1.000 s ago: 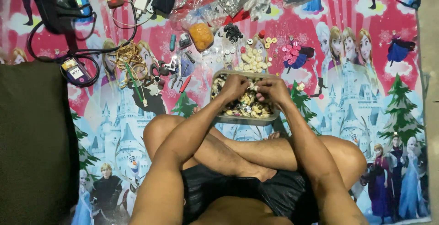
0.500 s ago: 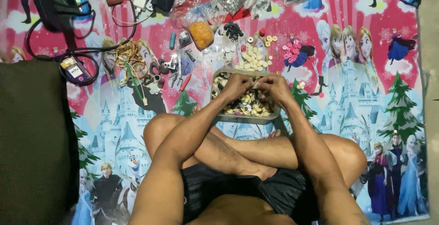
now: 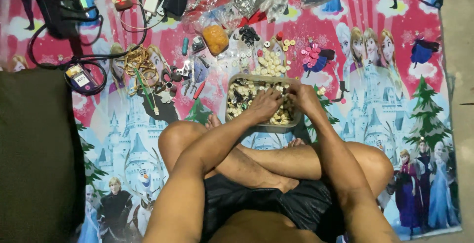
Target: The person sorts small decorative items from a container onto a mat.
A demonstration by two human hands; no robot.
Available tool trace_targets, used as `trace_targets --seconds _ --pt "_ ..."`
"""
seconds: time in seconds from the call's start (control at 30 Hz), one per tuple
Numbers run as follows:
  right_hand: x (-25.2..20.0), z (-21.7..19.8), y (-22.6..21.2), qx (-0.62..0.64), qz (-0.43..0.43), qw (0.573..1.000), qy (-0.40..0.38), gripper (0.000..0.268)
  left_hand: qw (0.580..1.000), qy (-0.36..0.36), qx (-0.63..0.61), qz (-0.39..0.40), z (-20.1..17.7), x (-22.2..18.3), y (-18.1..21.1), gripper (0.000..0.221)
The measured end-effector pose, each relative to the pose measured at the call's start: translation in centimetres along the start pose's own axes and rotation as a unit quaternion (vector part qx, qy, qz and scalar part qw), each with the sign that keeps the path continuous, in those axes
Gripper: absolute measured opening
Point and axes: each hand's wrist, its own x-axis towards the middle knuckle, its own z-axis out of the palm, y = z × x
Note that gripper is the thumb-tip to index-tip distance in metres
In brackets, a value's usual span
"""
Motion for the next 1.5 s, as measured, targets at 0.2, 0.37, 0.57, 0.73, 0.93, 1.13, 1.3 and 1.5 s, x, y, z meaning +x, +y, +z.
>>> trace_targets --seconds 0.2,0.37,0.57,0.73,0.93,1.13,1.3,1.5 --pt "-1.0 -1.2 -0.2 0.058 0.029 0.998 -0.011 0.017 0.996 0.066 0.037 0.049 0.9 0.1 -1.2 0.012" --pt "-0.7 -0.7 -1.2 0.153 0.06 0.986 -0.005 0.017 0.977 0.06 -0.191 -0.072 0.9 -0.3 -1.8 0.011" --pt "-0.2 0.1 -3.1 0.593 0.129 0.795 0.004 0.02 0.765 0.107 -0.564 -0.292 -5.6 0.4 -0.9 0.01" --pt "-0.8 -1.1 -5.1 0.617 0.096 0.781 0.002 0.022 0.691 0.125 -0.639 -0.315 -6.6 0.5 -0.8 0.011" --pt "-0.1 -1.6 -5.5 0.659 0.108 0.744 0.009 0.02 0.703 0.185 -0.619 -0.297 -8.0 0.7 -1.3 0.01" --pt "0.3 -2.3 -6.8 0.684 0.1 0.722 -0.002 0.026 0.796 0.237 -0.478 -0.286 -7.0 1.1 -2.0 0.013" --pt "1.3 -0.8 -6.2 0.696 0.089 0.713 -0.015 0.026 0.812 0.217 -0.466 -0.276 -5.9 1.2 -2.1 0.014" --pt "1.3 -0.8 -6.1 0.696 0.07 0.715 0.002 0.027 0.781 0.241 -0.518 -0.253 -7.0 1.5 -2.1 0.019"
